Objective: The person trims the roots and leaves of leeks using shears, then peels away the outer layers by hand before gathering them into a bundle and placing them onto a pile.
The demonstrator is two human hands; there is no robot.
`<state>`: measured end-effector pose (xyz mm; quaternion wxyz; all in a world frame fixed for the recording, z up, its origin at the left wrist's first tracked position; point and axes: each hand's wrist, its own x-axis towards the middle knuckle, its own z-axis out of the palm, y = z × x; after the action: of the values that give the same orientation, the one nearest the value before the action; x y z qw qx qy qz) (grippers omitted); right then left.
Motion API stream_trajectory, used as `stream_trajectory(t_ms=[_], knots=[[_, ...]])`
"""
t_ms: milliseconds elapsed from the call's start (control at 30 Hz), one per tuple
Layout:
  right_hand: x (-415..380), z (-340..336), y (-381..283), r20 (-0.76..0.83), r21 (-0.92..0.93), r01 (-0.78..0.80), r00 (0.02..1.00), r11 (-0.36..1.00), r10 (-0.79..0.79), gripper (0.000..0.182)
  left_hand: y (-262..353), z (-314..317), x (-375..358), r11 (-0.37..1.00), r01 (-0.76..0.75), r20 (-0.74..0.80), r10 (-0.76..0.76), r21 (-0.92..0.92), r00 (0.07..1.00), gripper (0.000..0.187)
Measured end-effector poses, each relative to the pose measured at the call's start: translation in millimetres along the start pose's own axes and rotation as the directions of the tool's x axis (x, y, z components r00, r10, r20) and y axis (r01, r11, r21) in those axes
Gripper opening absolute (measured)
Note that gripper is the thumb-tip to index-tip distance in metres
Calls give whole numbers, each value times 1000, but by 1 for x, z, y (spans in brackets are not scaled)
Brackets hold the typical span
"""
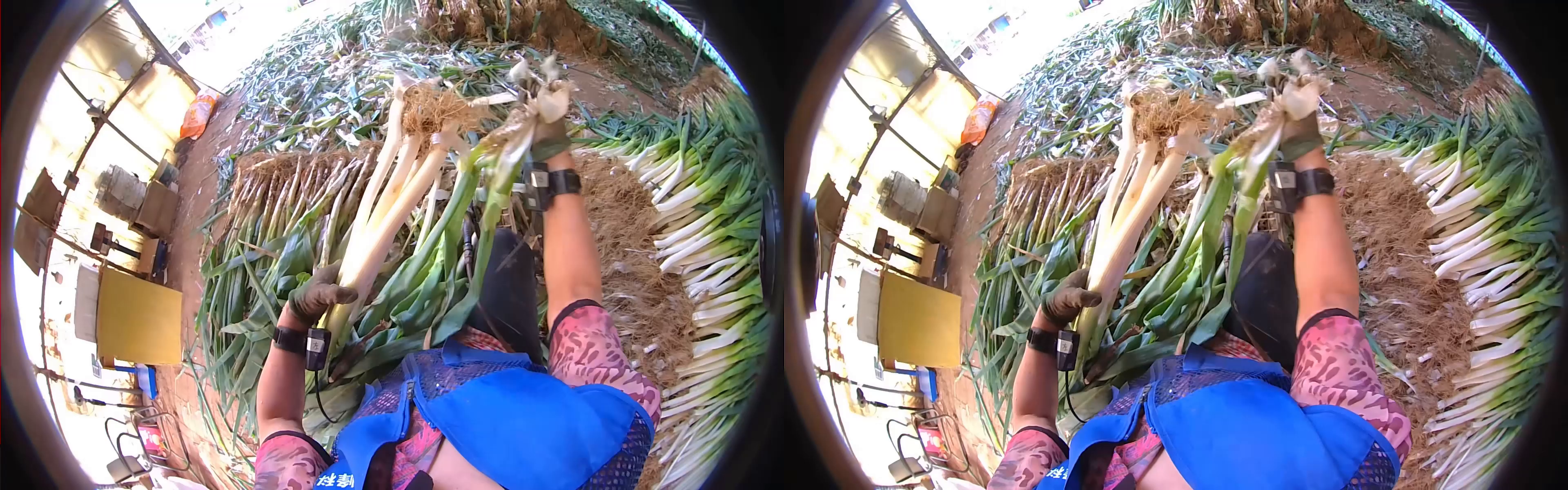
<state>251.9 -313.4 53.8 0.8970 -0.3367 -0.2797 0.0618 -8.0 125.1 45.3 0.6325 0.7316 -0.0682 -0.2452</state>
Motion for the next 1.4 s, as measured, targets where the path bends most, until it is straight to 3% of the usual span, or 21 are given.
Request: stream_trajectory(t_ms=[67, 100, 133, 167, 233, 300, 400, 467, 633, 667, 733, 800, 867, 900, 933, 1000, 1067, 1267, 1300, 1333, 1400], knots=[[-19, 11, -22, 58, -42, -119, 991, 992, 122, 33, -3, -1, 7, 1000, 3, 6, -4, 15, 1000, 58], [-26, 54, -24, -205, -753, -192, 977, 630, 54, 30, -4, -1, 10, 1000, 5, 13, -5, -6, 1000, 56], [-33, 97, -25, -452, -885, -451, 892, -116, -18, 28, -4, 1, 13, 1000, 7, 19, -7, -27, 1000, 55], [-38, 88, -4, -244, -938, -270, 960, 217, 139, 29, 1, 7, 13, 999, 27, -17, -27, -17, 999, 55], [-48, 140, 16, 9, -997, -1, 992, 77, 123, 37, 17, 26, 11, 998, 70, -93, -69, 5, 993, 55], [-32, 146, 37, -194, -948, -99, 933, -304, 302, 46, 3, 35, 14, 995, 6, -191, 13, 102, 982, 61], [2, 132, 67, -341, -879, -74, 789, -472, 512, 57, -17, 47, 15, 954, 17, -356, 95, 300, 930, 63], [11, 117, 84, -111, -888, 173, 818, -425, 565, 61, -11, 53, 12, 910, 55, -410, 130, 411, 903, 64], [-4, 130, 67, -33, -815, 156, 949, -557, 314, 48, -4, 55, 7, 875, 84, -446, 159, 478, 881, 65], [10, 106, 70, -101, -954, -45, 979, -296, 175, 42, -5, 55, 7, 866, 97, -453, 159, 491, 877, 66], [24, 49, 70, 80, -921, 14, 985, -390, -154, 30, -8, 57, 7, 848, 125, -469, 157, 515, 869, 66], [37, 64, 7, -335, -937, -349, 875, 24, -350, 28, -19, 56, 7, 849, 87, -462, 195, 521, 865, 67], [48, 42, -32, -493, -870, -442, 771, 218, -402, 27, -20, 55, 8, 855, 82, -468, 198, 512, 861, 67], [43, 62, -48, -581, -791, -368, 701, 488, -414, 24, -17, 56, 7, 862, 98, -475, 176, 498, 862, 68], [42, 42, -66, -354, -926, -376, 872, 1, -338, 23, -14, 57, 7, 868, 116, -480, 151, 483, 864, 69], [28, 35, -92, -56, -889, -122, 985, -442, -161, 25, -5, 59, 9, 865, 155, -474, 104, 477, 875, 69], [4, 39, -102, 188, -920, 89, 955, -383, -230, 32, -10, 56, 12, 838, 146, -478, 148, 525, 866, 67], [-91, 18, -173, 6, -887, -126, 959, -445, -284, 34, 12, -40, -13, 909, -131, -561, 353, 396, 749, 46], [-109, 11, -184, -32, -877, -166, 957, -450, -289, 35, 57, -40, -35, 971, -51, -660, 197, 234, 725, 43], [-126, 5, -192, -72, -868, -204, 953, -453, -293, 35, 57, -74, -45, 943, 20, -758, 254, 332, 601, 40], [-154, -10, -202, -156, -848, -276, 946, -454, -284, 36, 100, -116, -76, 928, -143, -757, 363, 343, 543, 30]])
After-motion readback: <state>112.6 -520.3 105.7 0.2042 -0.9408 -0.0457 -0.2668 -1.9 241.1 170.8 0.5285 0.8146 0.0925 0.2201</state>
